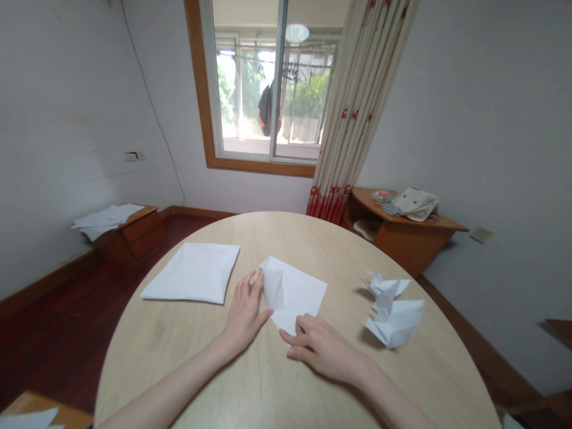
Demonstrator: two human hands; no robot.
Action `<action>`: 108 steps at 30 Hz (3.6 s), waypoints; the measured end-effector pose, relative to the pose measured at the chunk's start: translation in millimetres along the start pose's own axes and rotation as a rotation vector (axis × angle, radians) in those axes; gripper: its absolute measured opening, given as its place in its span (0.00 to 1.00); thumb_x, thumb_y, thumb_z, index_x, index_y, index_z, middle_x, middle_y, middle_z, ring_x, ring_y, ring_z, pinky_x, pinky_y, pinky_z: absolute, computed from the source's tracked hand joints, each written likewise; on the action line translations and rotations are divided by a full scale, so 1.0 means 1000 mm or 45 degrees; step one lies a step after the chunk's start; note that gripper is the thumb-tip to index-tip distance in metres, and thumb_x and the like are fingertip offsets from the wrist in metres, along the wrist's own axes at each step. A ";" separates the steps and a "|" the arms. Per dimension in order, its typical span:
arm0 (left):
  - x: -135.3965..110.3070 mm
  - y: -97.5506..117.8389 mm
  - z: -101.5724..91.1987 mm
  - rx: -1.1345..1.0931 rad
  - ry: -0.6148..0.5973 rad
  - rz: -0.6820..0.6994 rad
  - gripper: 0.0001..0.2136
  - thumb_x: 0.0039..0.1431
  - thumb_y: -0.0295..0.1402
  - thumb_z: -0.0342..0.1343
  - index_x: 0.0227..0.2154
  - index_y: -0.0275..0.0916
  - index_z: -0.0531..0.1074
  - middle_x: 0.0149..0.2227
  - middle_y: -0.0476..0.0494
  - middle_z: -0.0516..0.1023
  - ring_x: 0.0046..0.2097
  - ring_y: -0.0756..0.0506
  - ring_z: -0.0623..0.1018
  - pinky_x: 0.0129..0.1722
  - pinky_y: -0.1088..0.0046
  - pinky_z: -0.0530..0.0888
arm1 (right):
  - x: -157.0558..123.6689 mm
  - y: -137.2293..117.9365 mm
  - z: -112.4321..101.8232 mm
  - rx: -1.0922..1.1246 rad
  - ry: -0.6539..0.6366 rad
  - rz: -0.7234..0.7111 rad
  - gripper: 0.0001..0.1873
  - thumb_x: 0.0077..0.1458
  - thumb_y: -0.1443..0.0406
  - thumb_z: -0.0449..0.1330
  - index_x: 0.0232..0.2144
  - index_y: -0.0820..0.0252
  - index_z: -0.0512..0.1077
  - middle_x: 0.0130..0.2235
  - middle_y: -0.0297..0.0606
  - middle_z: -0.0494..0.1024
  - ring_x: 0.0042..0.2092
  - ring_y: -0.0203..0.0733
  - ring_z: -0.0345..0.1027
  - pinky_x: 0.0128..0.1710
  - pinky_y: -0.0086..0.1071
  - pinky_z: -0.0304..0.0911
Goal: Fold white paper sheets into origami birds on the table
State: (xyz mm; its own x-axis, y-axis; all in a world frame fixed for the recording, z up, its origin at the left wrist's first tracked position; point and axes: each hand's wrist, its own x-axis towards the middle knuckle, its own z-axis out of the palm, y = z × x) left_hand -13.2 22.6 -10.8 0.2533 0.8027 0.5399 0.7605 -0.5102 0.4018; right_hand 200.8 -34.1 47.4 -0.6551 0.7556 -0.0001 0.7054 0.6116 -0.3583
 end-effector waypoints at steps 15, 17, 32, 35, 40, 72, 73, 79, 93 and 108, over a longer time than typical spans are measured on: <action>-0.001 0.000 0.001 -0.041 0.003 -0.018 0.35 0.55 0.29 0.58 0.64 0.43 0.49 0.63 0.35 0.54 0.64 0.34 0.55 0.60 0.50 0.58 | -0.020 -0.021 0.000 -0.415 -0.135 0.098 0.22 0.59 0.55 0.60 0.53 0.55 0.71 0.30 0.41 0.80 0.31 0.48 0.73 0.29 0.33 0.55; -0.001 -0.001 0.001 -0.045 0.000 -0.023 0.36 0.55 0.29 0.58 0.64 0.43 0.49 0.63 0.34 0.53 0.63 0.34 0.55 0.60 0.50 0.58 | -0.022 -0.025 -0.002 -0.463 -0.180 0.134 0.21 0.59 0.55 0.59 0.53 0.55 0.71 0.30 0.42 0.81 0.30 0.49 0.74 0.26 0.33 0.53; -0.001 -0.001 0.001 -0.065 0.009 -0.012 0.36 0.54 0.29 0.58 0.64 0.44 0.48 0.63 0.34 0.54 0.63 0.34 0.56 0.60 0.50 0.58 | -0.021 -0.035 -0.008 -0.521 -0.222 0.151 0.16 0.61 0.58 0.56 0.46 0.59 0.75 0.28 0.44 0.80 0.28 0.50 0.74 0.22 0.32 0.47; -0.001 0.000 0.001 -0.048 -0.001 0.000 0.36 0.54 0.29 0.58 0.64 0.44 0.47 0.63 0.34 0.53 0.64 0.34 0.56 0.60 0.49 0.57 | -0.025 -0.033 -0.004 -0.513 -0.160 0.138 0.15 0.60 0.58 0.57 0.44 0.58 0.76 0.26 0.42 0.79 0.27 0.48 0.73 0.22 0.32 0.46; 0.000 0.001 0.000 -0.041 -0.006 0.010 0.37 0.54 0.28 0.58 0.64 0.43 0.48 0.63 0.34 0.54 0.64 0.34 0.55 0.60 0.50 0.57 | -0.029 -0.033 0.002 -0.512 -0.104 0.146 0.12 0.59 0.58 0.58 0.40 0.56 0.76 0.24 0.40 0.78 0.27 0.46 0.73 0.23 0.33 0.46; -0.003 0.019 -0.014 0.291 0.169 0.610 0.15 0.63 0.39 0.55 0.52 0.47 0.69 0.65 0.38 0.53 0.67 0.35 0.47 0.64 0.47 0.41 | 0.013 0.045 0.040 -0.229 0.453 0.043 0.22 0.64 0.66 0.49 0.59 0.61 0.65 0.61 0.46 0.65 0.62 0.50 0.58 0.58 0.49 0.60; -0.003 0.020 -0.014 0.281 0.157 0.611 0.13 0.63 0.40 0.54 0.48 0.45 0.71 0.64 0.38 0.55 0.67 0.36 0.48 0.65 0.47 0.40 | 0.013 0.044 0.040 -0.231 0.450 0.050 0.22 0.64 0.66 0.49 0.58 0.62 0.65 0.61 0.46 0.65 0.62 0.50 0.58 0.58 0.49 0.60; -0.005 0.021 -0.016 0.234 0.132 0.586 0.12 0.65 0.39 0.50 0.31 0.38 0.72 0.58 0.38 0.67 0.64 0.38 0.58 0.66 0.50 0.39 | 0.013 0.042 0.039 -0.225 0.455 0.063 0.22 0.64 0.66 0.49 0.58 0.63 0.65 0.61 0.46 0.65 0.62 0.50 0.58 0.58 0.49 0.60; -0.005 0.020 -0.019 0.073 -0.232 0.420 0.09 0.65 0.32 0.48 0.32 0.37 0.70 0.45 0.38 0.75 0.45 0.42 0.76 0.41 0.66 0.77 | 0.015 0.042 0.040 -0.222 0.427 0.165 0.21 0.64 0.64 0.49 0.58 0.55 0.66 0.61 0.41 0.65 0.63 0.50 0.55 0.61 0.54 0.52; -0.010 0.016 -0.010 -0.050 -0.421 0.113 0.20 0.63 0.41 0.53 0.55 0.39 0.64 0.58 0.36 0.68 0.60 0.38 0.68 0.57 0.56 0.68 | 0.012 0.037 0.038 -0.399 0.504 0.279 0.20 0.64 0.66 0.46 0.54 0.60 0.70 0.59 0.45 0.67 0.57 0.49 0.64 0.48 0.44 0.64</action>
State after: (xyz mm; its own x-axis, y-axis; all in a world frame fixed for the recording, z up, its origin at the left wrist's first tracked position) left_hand -9.6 3.0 -2.6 0.5027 0.8079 0.3076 0.7048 -0.5891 0.3952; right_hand 208.9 -11.8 -0.7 -0.3748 0.8666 0.3294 0.9003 0.4251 -0.0940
